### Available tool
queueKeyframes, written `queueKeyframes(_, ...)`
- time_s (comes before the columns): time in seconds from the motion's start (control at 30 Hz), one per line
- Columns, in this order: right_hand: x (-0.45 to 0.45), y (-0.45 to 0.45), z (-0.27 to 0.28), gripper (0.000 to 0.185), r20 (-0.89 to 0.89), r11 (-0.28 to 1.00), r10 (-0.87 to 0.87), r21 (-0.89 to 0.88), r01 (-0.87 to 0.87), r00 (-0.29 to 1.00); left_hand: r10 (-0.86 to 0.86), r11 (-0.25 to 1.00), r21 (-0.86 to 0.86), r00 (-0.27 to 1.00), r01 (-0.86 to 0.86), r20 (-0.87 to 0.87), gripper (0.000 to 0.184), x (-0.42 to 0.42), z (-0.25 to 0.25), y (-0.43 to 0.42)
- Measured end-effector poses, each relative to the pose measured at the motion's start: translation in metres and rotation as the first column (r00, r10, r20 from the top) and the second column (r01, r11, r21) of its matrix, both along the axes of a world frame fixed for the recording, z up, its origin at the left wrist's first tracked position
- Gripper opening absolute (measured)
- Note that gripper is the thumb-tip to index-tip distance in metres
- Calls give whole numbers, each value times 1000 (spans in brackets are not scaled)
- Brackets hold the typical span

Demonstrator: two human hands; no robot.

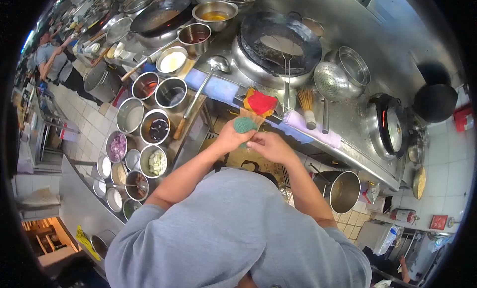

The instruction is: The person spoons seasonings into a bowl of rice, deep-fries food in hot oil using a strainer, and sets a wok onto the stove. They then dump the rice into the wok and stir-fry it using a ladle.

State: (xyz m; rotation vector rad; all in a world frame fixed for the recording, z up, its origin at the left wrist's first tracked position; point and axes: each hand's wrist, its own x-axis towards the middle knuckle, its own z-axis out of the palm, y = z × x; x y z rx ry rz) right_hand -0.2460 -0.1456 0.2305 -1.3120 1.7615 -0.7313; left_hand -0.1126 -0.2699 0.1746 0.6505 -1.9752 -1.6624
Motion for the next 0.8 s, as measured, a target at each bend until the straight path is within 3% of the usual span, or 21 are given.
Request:
queueKeyframes(0.03,-6,-7,0,26,-1,1000,-17,-3,17,1000,-24,1000,-12,997,25,67,31,8,-1,-8)
queueKeyframes(0.1,-22,-17,-4,26,-89,950,-312,-41,309,946,-13,1000,12,992,11,127,31,23,-33,-21)
queueKeyframes(0.13,-30,-21,-2,26,-86,941,-337,-51,333,938,21,999,33,982,-27,185,31,31,-54,-26)
queueKeyframes(0.2,-47,-27,2,25,-305,887,-460,-195,418,834,59,998,-36,933,-49,355,33,55,-92,-33)
queueKeyframes(0.23,-57,-28,-2,25,-302,875,-482,-210,436,823,62,996,-91,872,-21,485,37,69,-104,-35)
queueKeyframes(0.37,-83,-36,-16,26,-315,807,-589,-271,524,744,59,994,-105,692,24,719,52,128,-185,-30)
queueKeyframes(0.43,-83,-38,-18,24,-292,818,-566,-316,481,771,98,987,-156,649,32,755,56,154,-201,-22)
queueKeyframes(0.5,-74,-38,-21,23,-124,936,-339,-141,322,932,77,993,-109,487,39,870,52,181,-212,-15)
queueKeyframes(0.53,-69,-36,-38,23,-28,972,-227,-74,224,974,67,992,-109,477,59,876,52,192,-219,-14)
queueKeyframes(0.6,-57,-25,-89,30,-99,999,-44,2,45,994,-109,982,56,293,182,950,46,206,-237,-21)
queueKeyframes(0.63,-48,-19,-109,32,-207,996,66,77,-51,976,-44,990,-8,361,140,931,44,227,-292,-20)
queueKeyframes(0.67,-34,0,-156,32,-99,999,-49,7,50,994,21,993,-69,426,99,904,42,244,-336,-19)
queueKeyframes(0.7,-26,13,-186,33,-42,984,-4,178,11,999,51,968,-100,207,232,977,35,230,-291,-21)
queueKeyframes(0.73,-22,22,-223,35,-145,907,173,409,-100,974,33,966,-77,179,246,983,35,227,-274,-19)
queueKeyframes(0.77,-13,36,-240,38,-139,833,245,536,-135,960,8,969,-60,213,238,977,35,227,-265,-19)
queueKeyframes(0.8,-6,57,-274,40,-174,857,305,478,-190,936,-15,971,-44,240,234,971,35,226,-257,-19)
